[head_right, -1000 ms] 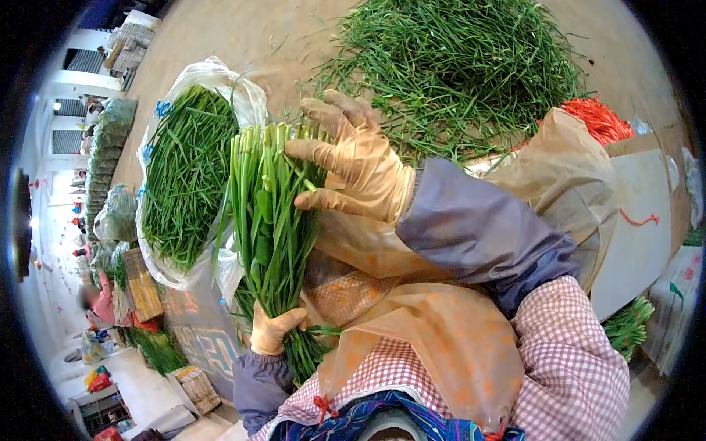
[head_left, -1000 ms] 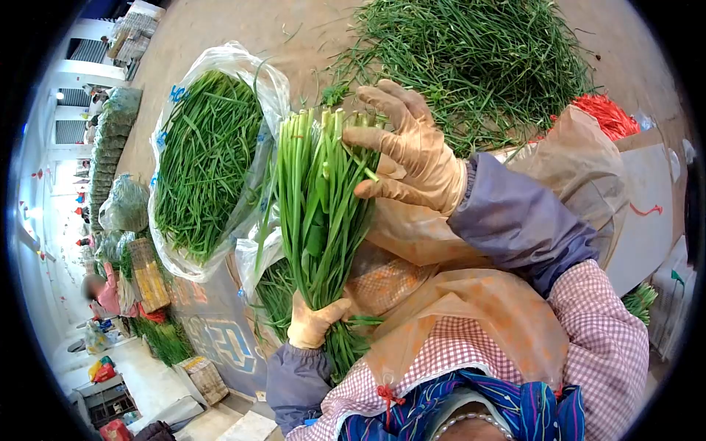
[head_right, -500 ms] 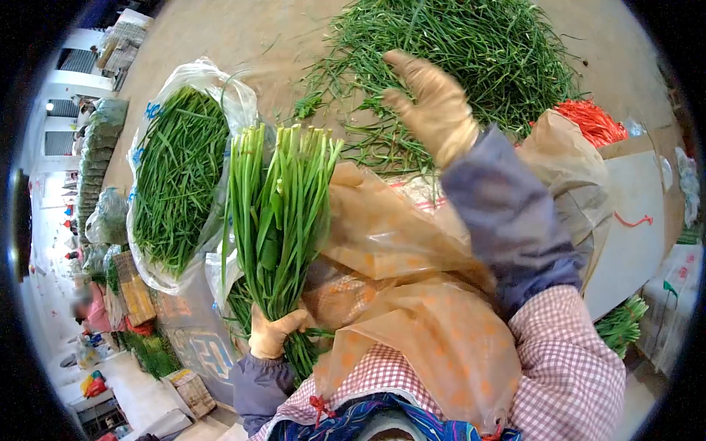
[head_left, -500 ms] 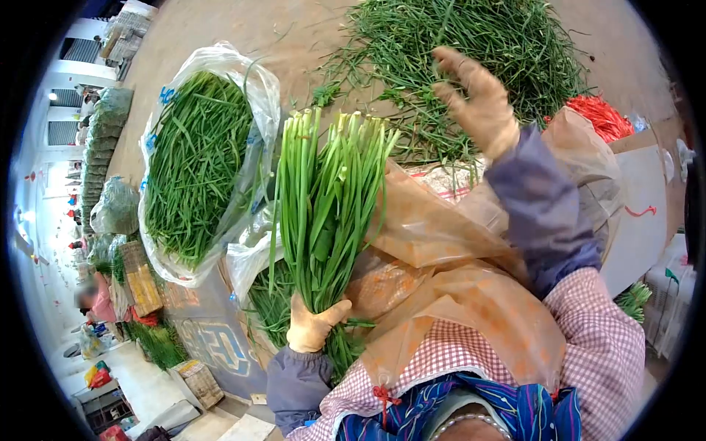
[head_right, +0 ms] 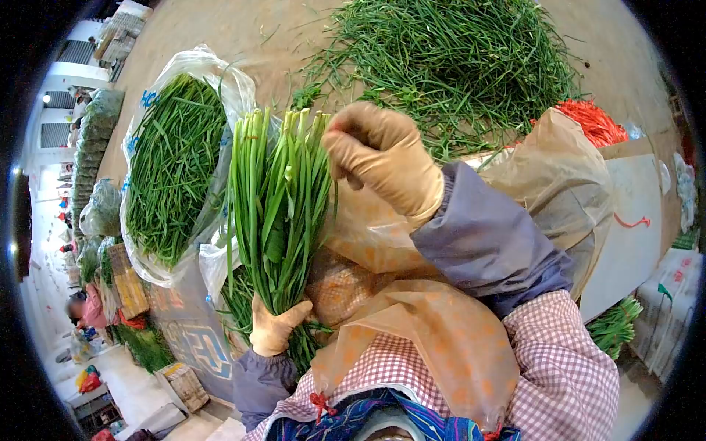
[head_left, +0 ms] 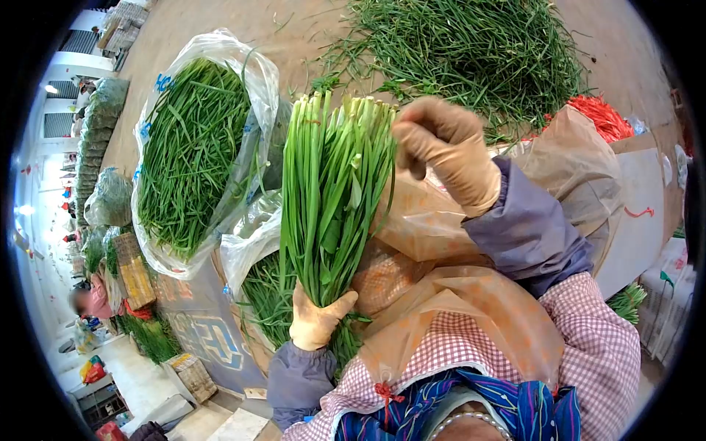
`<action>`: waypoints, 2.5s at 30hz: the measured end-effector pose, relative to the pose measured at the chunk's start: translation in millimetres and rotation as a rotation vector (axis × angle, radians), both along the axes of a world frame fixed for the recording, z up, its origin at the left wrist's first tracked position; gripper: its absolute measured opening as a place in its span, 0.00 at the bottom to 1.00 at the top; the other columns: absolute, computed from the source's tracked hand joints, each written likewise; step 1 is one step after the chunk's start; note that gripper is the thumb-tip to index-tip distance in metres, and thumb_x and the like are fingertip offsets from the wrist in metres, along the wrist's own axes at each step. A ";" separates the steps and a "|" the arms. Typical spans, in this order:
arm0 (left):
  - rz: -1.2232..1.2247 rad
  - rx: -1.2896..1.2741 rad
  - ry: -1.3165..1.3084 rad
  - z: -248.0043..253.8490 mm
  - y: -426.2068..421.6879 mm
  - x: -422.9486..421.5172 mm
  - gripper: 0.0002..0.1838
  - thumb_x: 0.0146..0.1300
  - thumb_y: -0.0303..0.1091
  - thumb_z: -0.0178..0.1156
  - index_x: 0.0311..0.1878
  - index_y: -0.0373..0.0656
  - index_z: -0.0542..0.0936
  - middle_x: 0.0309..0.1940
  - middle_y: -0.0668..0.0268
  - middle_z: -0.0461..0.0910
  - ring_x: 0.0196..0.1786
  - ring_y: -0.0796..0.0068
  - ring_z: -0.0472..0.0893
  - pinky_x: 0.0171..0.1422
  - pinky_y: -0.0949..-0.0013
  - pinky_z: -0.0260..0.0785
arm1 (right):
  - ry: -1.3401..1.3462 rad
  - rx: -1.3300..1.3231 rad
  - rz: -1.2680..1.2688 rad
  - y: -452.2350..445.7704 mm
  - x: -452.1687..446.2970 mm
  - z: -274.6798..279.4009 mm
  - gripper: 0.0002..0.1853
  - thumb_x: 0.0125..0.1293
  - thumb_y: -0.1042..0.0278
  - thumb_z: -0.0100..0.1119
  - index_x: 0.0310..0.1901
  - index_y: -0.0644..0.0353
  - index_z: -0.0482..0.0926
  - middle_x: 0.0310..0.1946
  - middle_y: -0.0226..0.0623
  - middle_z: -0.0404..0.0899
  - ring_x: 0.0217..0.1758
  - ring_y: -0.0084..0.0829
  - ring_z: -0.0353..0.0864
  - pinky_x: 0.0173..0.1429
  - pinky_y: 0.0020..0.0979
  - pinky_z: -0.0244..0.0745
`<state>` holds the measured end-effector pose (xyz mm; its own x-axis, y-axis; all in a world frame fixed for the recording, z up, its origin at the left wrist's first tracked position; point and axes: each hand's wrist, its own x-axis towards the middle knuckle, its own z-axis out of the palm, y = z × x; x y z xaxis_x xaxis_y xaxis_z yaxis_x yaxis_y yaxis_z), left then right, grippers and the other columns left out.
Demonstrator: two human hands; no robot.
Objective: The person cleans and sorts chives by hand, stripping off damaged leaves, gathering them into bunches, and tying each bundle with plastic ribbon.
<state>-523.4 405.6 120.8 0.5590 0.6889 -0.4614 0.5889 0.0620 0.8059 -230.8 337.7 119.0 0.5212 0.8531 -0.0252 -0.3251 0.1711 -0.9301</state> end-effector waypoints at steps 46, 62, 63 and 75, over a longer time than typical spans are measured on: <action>-0.050 -0.106 -0.086 -9.6 7.5 0.3 0.34 0.45 0.30 0.74 0.58 0.36 0.72 0.50 0.62 0.78 0.51 0.68 0.76 0.60 0.65 0.68 | -1.297 0.182 -0.043 42.4 -27.1 2.3 0.09 0.63 0.55 0.65 0.33 0.47 0.78 0.36 0.24 0.78 0.52 0.33 0.79 0.74 0.55 0.41; -0.052 -0.301 -0.058 -1.0 18.5 -4.0 0.37 0.46 0.25 0.74 0.61 0.36 0.69 0.47 0.62 0.80 0.46 0.70 0.80 0.54 0.66 0.74 | -0.565 0.071 -0.200 38.2 73.7 -16.8 0.08 0.64 0.64 0.67 0.37 0.59 0.84 0.32 0.31 0.83 0.38 0.23 0.80 0.48 0.28 0.77; -0.059 -0.298 -0.063 -0.6 18.8 -3.4 0.35 0.46 0.25 0.74 0.59 0.36 0.70 0.44 0.62 0.81 0.44 0.71 0.81 0.53 0.66 0.74 | -0.551 0.086 -0.159 39.4 72.9 -21.8 0.10 0.64 0.62 0.67 0.37 0.60 0.84 0.31 0.30 0.82 0.37 0.22 0.79 0.47 0.27 0.77; -0.164 -0.058 -0.073 -15.9 22.7 -10.7 0.29 0.46 0.23 0.72 0.55 0.37 0.75 0.43 0.63 0.83 0.44 0.70 0.81 0.51 0.67 0.74 | -0.062 0.237 -0.346 16.9 125.4 -51.6 0.09 0.68 0.66 0.64 0.40 0.63 0.85 0.33 0.36 0.86 0.38 0.27 0.85 0.45 0.29 0.83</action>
